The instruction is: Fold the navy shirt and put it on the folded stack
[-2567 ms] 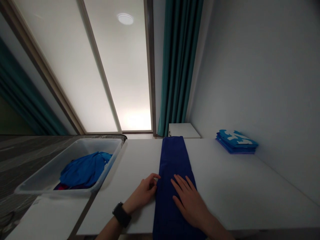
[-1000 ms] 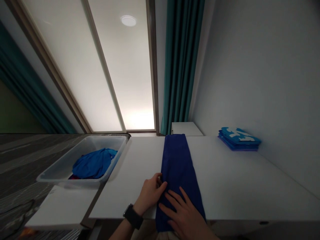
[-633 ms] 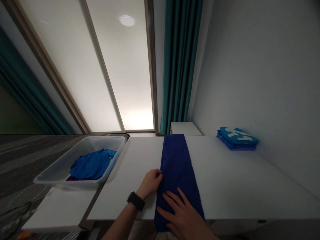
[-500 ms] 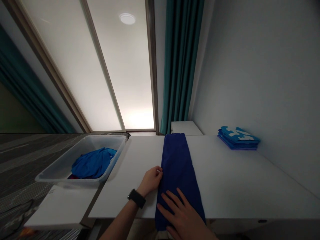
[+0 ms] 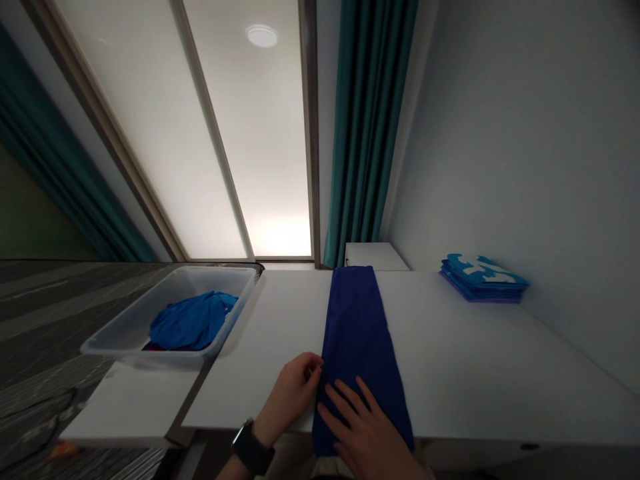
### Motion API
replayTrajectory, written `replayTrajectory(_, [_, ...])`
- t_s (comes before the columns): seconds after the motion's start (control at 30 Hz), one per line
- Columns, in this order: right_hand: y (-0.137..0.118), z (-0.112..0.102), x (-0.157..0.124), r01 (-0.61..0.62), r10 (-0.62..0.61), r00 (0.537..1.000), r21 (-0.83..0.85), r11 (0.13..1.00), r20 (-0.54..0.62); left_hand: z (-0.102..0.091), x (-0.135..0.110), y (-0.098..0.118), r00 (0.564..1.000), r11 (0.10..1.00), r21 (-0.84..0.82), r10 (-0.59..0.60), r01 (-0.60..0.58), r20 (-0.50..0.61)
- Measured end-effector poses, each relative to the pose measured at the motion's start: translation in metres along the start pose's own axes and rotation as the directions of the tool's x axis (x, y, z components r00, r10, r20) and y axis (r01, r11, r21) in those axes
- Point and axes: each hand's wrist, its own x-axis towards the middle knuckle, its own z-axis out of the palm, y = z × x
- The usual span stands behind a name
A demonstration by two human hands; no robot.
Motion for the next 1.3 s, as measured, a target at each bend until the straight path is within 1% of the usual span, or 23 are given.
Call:
replayTrajectory(0.1, [0.001,0.0,0.0,-0.006,0.006,1.0,0.003,1.0,0.002,0.0,0.003,0.002,0.998,1.0,0.003,-0.019,0.019,0.055])
replayTrajectory(0.27, [0.001,0.0,-0.001,-0.01,0.009,1.0,0.028,1.0,0.013,0.002,0.007,0.002,0.999,0.996,0.084,0.037,-0.037,-0.002])
replayTrajectory(0.47, [0.001,-0.001,-0.001,-0.026,0.024,0.999,0.06,0.998,0.033,0.005,0.005,0.005,0.997,1.0,0.002,-0.028,0.028,0.073])
replayTrajectory(0.57, [0.001,0.001,-0.001,-0.025,0.023,0.999,0.062,0.998,0.028,0.006,0.005,0.008,0.995,0.998,-0.017,-0.057,0.059,0.076])
replayTrajectory(0.67, [0.0,0.002,-0.001,-0.02,0.019,1.0,0.047,0.999,0.022,0.005,0.007,0.009,0.993,0.996,0.0,-0.09,0.091,0.08])
replayTrajectory(0.77, [-0.001,0.002,-0.001,-0.015,0.014,0.999,0.041,0.999,0.031,0.005,0.008,0.008,0.992,0.996,0.001,-0.094,0.094,0.085])
replayTrajectory(0.87, [-0.001,0.0,-0.002,-0.011,0.009,0.999,0.07,0.997,0.034,0.005,0.008,0.005,0.993,0.995,-0.006,-0.097,0.098,0.073])
replayTrajectory(1.0, [0.003,-0.007,-0.01,-0.01,0.007,1.0,0.117,0.993,0.021,0.005,0.007,0.003,0.986,0.99,-0.037,-0.134,0.138,0.094])
replayTrajectory(1.2, [0.011,-0.013,-0.022,-0.069,0.068,0.998,0.076,0.995,0.005,0.004,0.004,0.004,0.995,0.999,0.013,-0.048,0.047,0.09])
replayTrajectory(1.3, [0.01,-0.011,-0.022,-0.066,0.065,0.998,0.069,0.995,0.02,0.004,0.003,0.005,0.994,0.999,0.028,-0.048,0.045,0.102])
